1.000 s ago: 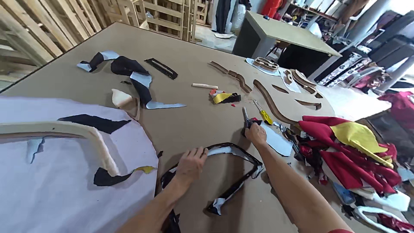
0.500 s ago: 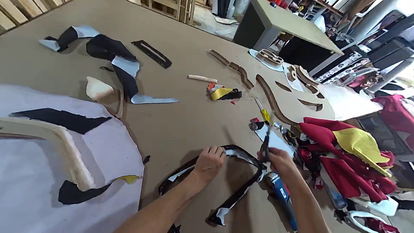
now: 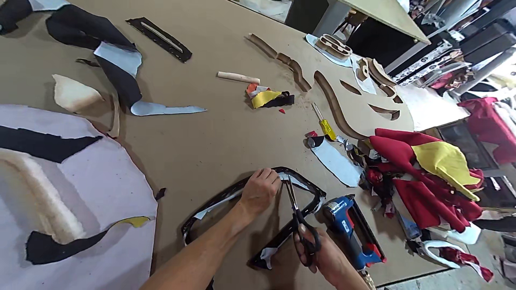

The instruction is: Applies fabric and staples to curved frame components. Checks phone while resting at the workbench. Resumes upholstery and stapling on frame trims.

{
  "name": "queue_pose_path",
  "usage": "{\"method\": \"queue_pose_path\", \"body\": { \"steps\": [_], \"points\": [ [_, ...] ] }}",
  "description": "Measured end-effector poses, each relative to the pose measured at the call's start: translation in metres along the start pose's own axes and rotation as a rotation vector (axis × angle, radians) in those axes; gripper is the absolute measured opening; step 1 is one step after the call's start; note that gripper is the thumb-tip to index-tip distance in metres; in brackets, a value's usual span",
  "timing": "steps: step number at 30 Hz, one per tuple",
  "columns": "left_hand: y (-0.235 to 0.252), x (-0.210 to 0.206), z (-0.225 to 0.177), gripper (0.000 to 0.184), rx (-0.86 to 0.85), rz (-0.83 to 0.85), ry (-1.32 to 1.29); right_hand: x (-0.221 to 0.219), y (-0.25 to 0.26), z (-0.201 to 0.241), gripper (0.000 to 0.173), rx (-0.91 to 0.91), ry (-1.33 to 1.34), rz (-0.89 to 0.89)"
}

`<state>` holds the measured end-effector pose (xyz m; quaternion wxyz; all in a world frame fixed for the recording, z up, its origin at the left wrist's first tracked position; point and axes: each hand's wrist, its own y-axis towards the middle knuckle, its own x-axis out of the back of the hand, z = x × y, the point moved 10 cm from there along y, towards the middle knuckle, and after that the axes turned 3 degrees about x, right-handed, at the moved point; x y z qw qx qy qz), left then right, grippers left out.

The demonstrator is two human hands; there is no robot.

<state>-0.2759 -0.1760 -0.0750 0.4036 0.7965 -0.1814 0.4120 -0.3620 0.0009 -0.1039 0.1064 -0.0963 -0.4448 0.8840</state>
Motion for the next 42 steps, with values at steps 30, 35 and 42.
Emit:
{"method": "queue_pose_path", "body": {
  "steps": [30, 35, 42],
  "points": [
    [0.006, -0.001, 0.015, 0.013, 0.095, -0.018, -0.055, -0.005, 0.01, 0.008, 0.031, 0.057, 0.1, -0.14],
    [0.006, -0.005, 0.012, 0.013, 0.06, 0.022, -0.082, -0.01, 0.01, 0.006, 0.035, 0.032, 0.14, -0.127],
    [0.008, -0.012, 0.008, 0.016, 0.032, 0.071, -0.07, -0.007, 0.001, 0.008, 0.034, 0.087, 0.135, -0.153]
  ]
}}
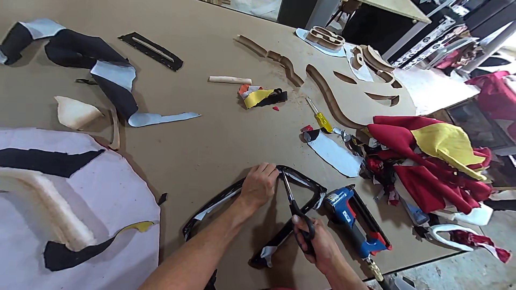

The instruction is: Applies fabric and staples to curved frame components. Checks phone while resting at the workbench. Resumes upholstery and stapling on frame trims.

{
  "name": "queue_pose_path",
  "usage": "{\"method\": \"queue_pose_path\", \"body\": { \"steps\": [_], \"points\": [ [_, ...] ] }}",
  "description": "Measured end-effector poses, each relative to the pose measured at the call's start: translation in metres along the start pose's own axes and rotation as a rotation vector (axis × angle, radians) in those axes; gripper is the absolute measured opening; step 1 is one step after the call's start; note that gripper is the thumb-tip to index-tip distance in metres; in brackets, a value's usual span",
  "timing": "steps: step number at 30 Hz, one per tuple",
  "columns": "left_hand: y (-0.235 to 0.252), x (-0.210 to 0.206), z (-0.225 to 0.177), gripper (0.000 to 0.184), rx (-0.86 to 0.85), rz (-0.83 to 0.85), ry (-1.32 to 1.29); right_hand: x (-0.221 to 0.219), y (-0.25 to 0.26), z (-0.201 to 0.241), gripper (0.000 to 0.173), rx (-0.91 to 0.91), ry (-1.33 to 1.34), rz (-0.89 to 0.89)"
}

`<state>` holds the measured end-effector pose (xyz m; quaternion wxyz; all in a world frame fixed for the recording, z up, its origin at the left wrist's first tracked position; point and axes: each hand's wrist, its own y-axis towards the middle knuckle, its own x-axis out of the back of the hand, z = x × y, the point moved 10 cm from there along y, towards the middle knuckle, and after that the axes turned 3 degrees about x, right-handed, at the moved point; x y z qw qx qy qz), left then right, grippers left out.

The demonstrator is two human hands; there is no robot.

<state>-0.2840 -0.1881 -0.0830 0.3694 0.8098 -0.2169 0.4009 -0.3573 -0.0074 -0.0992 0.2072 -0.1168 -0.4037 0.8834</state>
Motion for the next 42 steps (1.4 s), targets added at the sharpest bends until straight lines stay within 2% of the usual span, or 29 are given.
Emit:
{"method": "queue_pose_path", "body": {
  "steps": [3, 7, 9, 11, 13, 14, 15, 17, 21, 23, 25, 27, 30, 31, 33, 35, 37, 39, 42],
  "points": [
    [0.004, -0.004, -0.003, 0.025, -0.026, 0.04, 0.006, 0.039, -0.025, 0.012, 0.027, 0.134, -0.267, -0.101],
    [0.0, -0.005, -0.008, 0.021, -0.094, 0.044, 0.044, 0.115, -0.037, 0.069, 0.032, 0.28, -0.996, -0.552],
    [-0.001, -0.004, -0.01, 0.019, -0.113, 0.022, 0.037, 0.12, -0.042, 0.102, 0.031, 0.4, -1.071, -0.673],
    [-0.001, -0.002, -0.012, 0.018, -0.105, 0.032, 0.047, 0.109, -0.055, 0.126, 0.036, 0.669, -1.036, -0.759],
    [-0.003, 0.001, -0.012, 0.017, -0.081, 0.061, 0.056, 0.098, -0.067, 0.131, 0.039, 0.918, -1.046, -0.827],
    [-0.005, 0.004, -0.01, 0.016, -0.054, 0.077, 0.048, 0.096, -0.069, 0.124, 0.038, 0.958, -1.055, -0.842],
    [-0.007, 0.007, -0.006, 0.016, -0.017, 0.091, 0.037, 0.096, -0.069, 0.113, 0.036, 0.956, -1.071, -0.856],
    [-0.008, 0.01, 0.005, 0.018, 0.063, 0.105, 0.002, 0.106, -0.063, 0.078, 0.039, 0.831, -1.124, -0.843],
    [-0.001, 0.012, 0.019, 0.017, 0.153, 0.142, -0.088, 0.14, -0.059, 0.014, 0.085, 0.501, -1.179, -0.796],
    [0.005, 0.01, 0.024, 0.016, 0.15, 0.167, -0.15, 0.156, -0.057, 0.008, 0.09, 0.435, -1.164, -0.841],
    [0.009, 0.007, 0.03, 0.015, 0.152, 0.191, -0.225, 0.17, -0.046, 0.008, 0.083, 0.461, -1.147, -0.852],
    [0.01, 0.002, 0.033, 0.016, 0.161, 0.23, -0.276, 0.176, -0.034, 0.015, 0.079, 0.477, -1.167, -0.759],
    [0.014, -0.004, 0.039, 0.016, 0.193, 0.293, -0.337, 0.177, -0.045, 0.037, 0.087, 0.31, -1.115, -0.63],
    [0.015, -0.005, 0.041, 0.016, 0.203, 0.305, -0.356, 0.168, -0.057, 0.049, 0.081, 0.248, -1.096, -0.593],
    [0.017, -0.007, 0.043, 0.017, 0.219, 0.332, -0.374, 0.142, -0.08, 0.071, 0.055, 0.165, -1.04, -0.536],
    [0.018, -0.01, 0.041, 0.019, 0.211, 0.385, -0.366, 0.105, -0.09, 0.082, 0.038, 0.153, -0.894, -0.494],
    [0.02, -0.012, 0.04, 0.018, 0.195, 0.399, -0.359, 0.053, -0.084, 0.093, 0.029, 0.218, -0.78, -0.465],
    [0.02, -0.013, 0.041, 0.018, 0.194, 0.395, -0.371, 0.009, -0.068, 0.102, 0.025, 0.261, -0.815, -0.442],
    [0.018, -0.018, 0.041, 0.016, 0.196, 0.444, -0.436, -0.019, -0.042, 0.102, 0.026, 0.215, -0.951, -0.416]
  ]
}}
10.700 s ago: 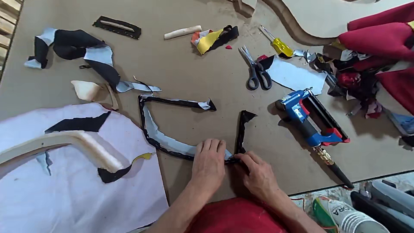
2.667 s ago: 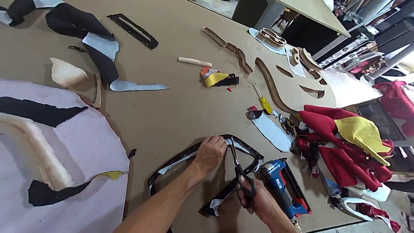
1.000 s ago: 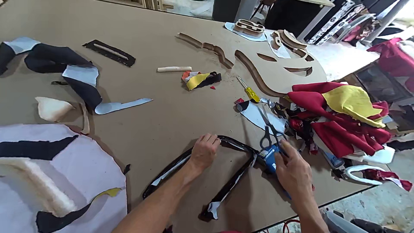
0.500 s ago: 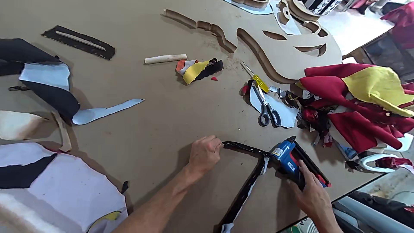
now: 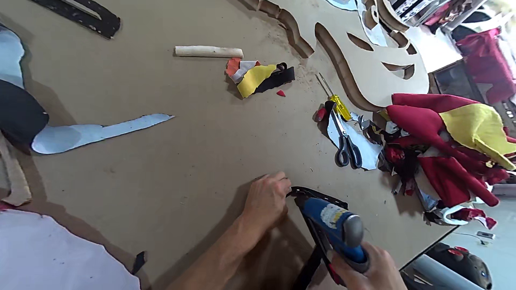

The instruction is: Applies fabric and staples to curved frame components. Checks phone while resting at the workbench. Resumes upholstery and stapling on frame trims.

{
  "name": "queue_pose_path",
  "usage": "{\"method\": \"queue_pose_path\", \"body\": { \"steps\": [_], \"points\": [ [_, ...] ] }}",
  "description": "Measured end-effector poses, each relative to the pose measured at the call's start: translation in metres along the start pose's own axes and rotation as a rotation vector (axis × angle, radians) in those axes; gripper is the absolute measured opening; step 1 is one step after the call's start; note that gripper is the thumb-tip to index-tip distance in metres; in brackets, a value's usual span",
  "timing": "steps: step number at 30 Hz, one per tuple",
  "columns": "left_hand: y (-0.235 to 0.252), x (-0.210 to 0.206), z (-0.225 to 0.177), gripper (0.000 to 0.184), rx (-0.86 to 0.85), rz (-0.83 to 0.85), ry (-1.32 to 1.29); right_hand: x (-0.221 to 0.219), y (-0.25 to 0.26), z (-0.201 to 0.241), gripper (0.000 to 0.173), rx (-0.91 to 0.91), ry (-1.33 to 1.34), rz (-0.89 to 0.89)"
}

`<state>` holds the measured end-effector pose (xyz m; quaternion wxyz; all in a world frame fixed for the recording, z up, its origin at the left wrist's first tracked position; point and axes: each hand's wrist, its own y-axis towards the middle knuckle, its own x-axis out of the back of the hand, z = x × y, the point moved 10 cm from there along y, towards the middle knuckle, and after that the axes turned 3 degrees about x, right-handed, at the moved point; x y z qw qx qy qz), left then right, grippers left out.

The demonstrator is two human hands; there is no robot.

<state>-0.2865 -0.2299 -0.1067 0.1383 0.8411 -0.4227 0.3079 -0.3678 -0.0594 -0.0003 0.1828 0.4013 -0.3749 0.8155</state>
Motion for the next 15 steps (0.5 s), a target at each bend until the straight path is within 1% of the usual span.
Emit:
{"method": "queue_pose_path", "body": {
  "steps": [4, 11, 15],
  "points": [
    [-0.001, -0.004, 0.001, 0.015, -0.002, 0.027, -0.006, -0.012, 0.014, 0.0, 0.024, -0.024, -0.032, 0.024],
    [0.001, -0.002, 0.0, 0.011, -0.006, 0.052, -0.025, -0.016, 0.023, 0.001, 0.021, -0.031, -0.001, 0.034],
    [0.004, -0.004, 0.001, 0.013, -0.004, 0.118, -0.035, -0.016, 0.026, -0.004, 0.02, -0.046, 0.001, 0.042]
  ]
}}
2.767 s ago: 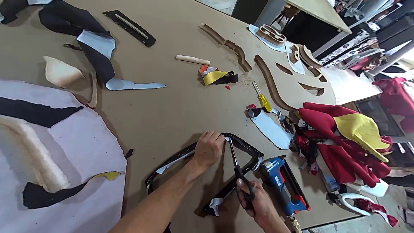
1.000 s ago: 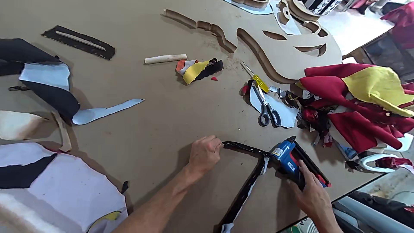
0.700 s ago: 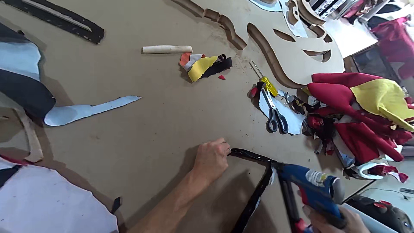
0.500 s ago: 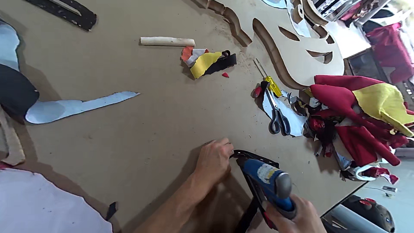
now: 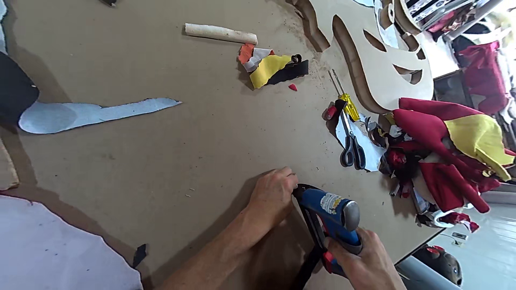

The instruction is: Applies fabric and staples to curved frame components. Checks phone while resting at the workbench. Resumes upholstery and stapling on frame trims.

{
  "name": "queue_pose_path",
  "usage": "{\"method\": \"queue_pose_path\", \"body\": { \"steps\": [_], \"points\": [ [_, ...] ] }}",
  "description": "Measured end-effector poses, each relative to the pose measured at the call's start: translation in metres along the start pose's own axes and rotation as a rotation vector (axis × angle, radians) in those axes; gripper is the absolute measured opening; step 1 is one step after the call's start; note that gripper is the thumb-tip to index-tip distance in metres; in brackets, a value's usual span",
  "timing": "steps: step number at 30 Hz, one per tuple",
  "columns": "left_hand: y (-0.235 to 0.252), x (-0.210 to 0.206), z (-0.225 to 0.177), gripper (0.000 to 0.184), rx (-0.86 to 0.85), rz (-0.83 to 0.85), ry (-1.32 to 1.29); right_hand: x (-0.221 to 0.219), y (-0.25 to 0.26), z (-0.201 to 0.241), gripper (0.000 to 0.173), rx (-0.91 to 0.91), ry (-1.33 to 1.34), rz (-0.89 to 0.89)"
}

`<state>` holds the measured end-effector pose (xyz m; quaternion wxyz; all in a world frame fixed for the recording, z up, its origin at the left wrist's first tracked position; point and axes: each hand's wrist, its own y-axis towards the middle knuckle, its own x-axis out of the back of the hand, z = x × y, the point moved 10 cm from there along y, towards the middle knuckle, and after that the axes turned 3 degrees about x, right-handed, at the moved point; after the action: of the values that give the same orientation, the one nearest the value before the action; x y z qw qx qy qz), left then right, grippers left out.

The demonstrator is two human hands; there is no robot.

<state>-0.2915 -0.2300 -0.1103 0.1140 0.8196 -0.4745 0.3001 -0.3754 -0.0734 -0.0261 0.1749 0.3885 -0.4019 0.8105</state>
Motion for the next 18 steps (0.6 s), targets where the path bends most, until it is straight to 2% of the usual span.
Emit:
{"method": "queue_pose_path", "body": {
  "steps": [2, 4, 5, 7, 10, 12, 18],
  "points": [
    [-0.003, 0.004, 0.003, 0.017, 0.041, 0.04, -0.017, 0.003, -0.004, -0.006, 0.022, -0.013, 0.063, -0.024],
    [-0.019, 0.011, 0.009, 0.03, 0.152, 0.094, -0.052, 0.007, -0.012, -0.013, 0.021, -0.009, 0.126, -0.035],
    [-0.031, 0.015, 0.011, 0.038, 0.192, 0.082, -0.043, 0.008, -0.014, -0.015, 0.02, 0.001, 0.137, -0.03],
    [-0.054, 0.021, 0.009, 0.043, 0.188, -0.074, 0.07, 0.009, -0.018, -0.018, 0.021, 0.016, 0.123, -0.008],
    [-0.076, 0.02, -0.006, 0.029, 0.084, -0.332, 0.315, 0.001, -0.018, -0.019, 0.023, 0.018, 0.111, 0.019],
    [-0.082, 0.018, -0.016, 0.022, 0.024, -0.447, 0.416, -0.005, -0.017, -0.016, 0.024, 0.019, 0.118, 0.037],
    [-0.086, 0.017, -0.025, 0.021, -0.107, -0.594, 0.496, -0.01, -0.016, -0.01, 0.025, 0.018, 0.122, 0.074]
  ]
}}
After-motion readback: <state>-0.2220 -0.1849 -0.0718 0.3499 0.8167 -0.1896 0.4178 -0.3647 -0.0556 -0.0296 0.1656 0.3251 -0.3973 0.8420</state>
